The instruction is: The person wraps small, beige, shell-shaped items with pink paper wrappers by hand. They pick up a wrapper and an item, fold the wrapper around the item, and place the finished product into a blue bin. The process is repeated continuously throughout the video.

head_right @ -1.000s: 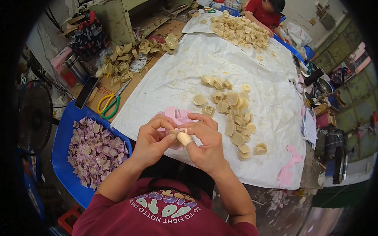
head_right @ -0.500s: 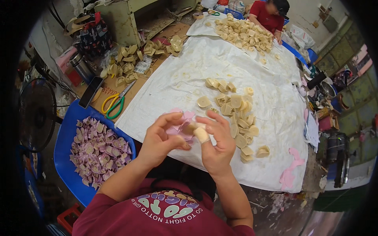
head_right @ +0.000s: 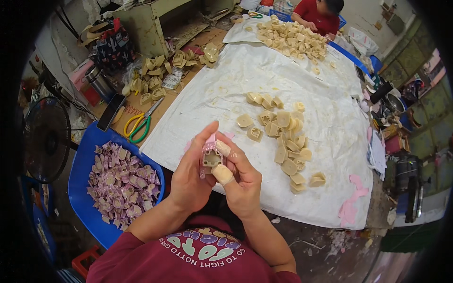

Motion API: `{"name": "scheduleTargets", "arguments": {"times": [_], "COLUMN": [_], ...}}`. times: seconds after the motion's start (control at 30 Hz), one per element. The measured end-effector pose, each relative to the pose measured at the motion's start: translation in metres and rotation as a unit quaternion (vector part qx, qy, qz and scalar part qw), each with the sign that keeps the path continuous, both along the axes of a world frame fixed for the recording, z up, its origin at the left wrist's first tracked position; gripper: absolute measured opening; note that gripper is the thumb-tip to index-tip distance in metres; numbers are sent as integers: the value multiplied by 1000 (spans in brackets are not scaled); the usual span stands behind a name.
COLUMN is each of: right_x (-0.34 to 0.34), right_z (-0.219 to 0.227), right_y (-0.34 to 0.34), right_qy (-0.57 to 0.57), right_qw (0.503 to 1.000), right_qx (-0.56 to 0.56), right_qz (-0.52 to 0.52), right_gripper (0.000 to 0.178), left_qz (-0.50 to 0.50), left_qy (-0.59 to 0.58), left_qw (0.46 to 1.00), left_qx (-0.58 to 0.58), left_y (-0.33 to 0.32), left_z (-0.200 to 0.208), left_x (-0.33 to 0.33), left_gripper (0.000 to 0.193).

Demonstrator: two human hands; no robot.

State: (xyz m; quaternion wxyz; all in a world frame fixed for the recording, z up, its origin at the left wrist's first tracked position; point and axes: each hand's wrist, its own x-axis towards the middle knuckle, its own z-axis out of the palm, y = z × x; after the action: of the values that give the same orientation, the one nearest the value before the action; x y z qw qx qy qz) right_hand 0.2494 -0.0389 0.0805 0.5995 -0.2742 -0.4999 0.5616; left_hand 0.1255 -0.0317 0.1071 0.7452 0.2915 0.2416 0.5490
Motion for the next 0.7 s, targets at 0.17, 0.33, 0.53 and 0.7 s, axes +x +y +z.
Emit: {"name": "scheduleTargets", "arguments": {"times": [0.17,0.33,0.53,0.7], "right_x": [-6,-1,-16,-15], "right_z": [13,5,1,11], "right_y": [11,17,18,24], "right_qy": [-3,22,-6,18], "right_qw": [1000,994,995,990], "right_qx": [-7,-98,-95,-137], "right_qz": [-17,40,-15,31], "right_gripper": [46,40,35,33], "left_qz": [73,49,102,77], "left_qy": [1,26,69,45], "left_qw": [997,998,992,996], "left_qx": [-21,24,8,31], "left_y": [8,14,17,15], "left_z": [18,-5,-2,-5], "left_x": [15,5,11,-1], "left_gripper": [53,50,49,41]}}
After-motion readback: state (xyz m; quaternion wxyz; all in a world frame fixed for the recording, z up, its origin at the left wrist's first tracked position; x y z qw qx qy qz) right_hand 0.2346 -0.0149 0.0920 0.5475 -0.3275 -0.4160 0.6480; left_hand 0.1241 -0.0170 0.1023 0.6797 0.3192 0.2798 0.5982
